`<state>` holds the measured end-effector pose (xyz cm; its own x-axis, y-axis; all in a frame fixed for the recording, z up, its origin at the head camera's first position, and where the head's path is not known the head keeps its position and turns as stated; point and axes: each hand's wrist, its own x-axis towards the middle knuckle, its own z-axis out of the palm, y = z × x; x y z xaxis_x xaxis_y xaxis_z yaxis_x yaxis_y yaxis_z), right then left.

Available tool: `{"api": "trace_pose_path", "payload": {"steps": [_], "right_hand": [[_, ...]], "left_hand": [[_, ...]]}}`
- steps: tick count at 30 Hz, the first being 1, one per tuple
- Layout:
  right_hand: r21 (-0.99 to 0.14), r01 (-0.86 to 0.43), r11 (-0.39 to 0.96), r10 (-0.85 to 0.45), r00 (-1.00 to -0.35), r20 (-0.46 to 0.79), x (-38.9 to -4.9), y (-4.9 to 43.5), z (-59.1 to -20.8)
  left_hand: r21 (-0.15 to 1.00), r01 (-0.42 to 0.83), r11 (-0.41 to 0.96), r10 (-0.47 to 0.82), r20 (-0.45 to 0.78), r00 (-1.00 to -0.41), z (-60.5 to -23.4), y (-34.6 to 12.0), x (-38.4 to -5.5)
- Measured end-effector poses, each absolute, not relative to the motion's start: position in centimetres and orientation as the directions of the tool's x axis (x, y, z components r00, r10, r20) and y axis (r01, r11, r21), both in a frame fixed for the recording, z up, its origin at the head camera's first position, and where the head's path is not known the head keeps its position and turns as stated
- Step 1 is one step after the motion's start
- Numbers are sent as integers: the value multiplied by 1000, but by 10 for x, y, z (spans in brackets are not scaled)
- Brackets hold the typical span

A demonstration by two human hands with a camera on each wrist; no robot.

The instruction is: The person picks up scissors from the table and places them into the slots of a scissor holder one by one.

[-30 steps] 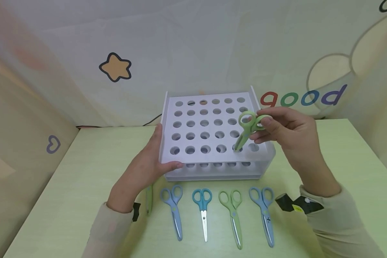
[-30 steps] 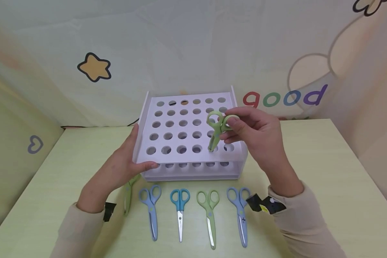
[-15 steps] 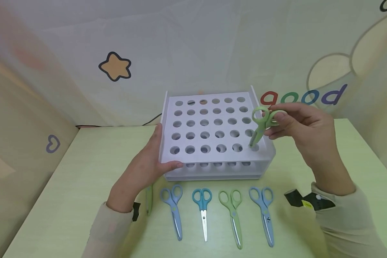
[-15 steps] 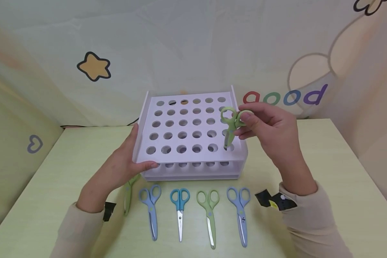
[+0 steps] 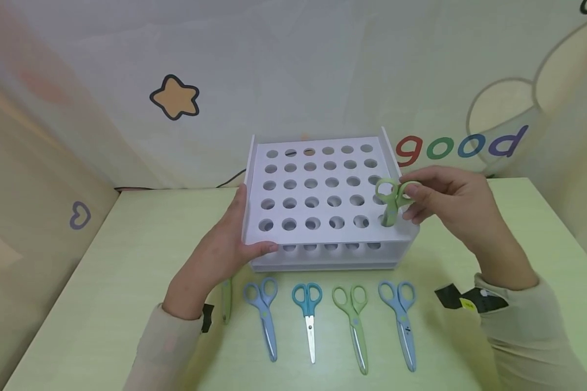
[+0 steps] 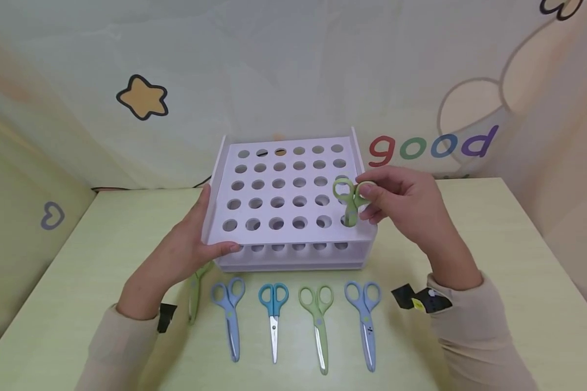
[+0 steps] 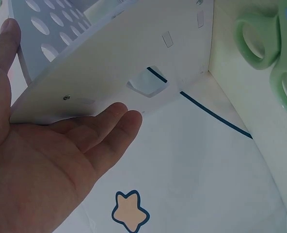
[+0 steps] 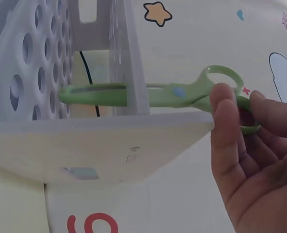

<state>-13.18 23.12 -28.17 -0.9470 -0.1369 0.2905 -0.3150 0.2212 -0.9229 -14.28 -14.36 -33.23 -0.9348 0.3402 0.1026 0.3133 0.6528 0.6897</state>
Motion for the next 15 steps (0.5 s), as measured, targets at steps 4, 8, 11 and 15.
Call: {"api": "trace_pose_path", "payload": {"steps": [4, 8, 11, 15], "right_hand": [[-883, -237, 406, -113, -971, 209, -131, 233, -282], [-858, -201, 473, -106, -980, 170, -131, 234, -283], [-847, -191, 495, -121, -981, 150, -131, 234, -285], [-819, -188, 541, -157, -980, 121, -132, 235, -287]], "left_hand": [[685, 314, 658, 342, 100, -934, -333, -143, -143], [619, 318, 718, 333, 96, -938, -331, -142, -143], [497, 331, 802, 321, 110, -941, -328, -142, -141], [368, 342, 865, 316, 131, -940, -324, -144, -139]]}}
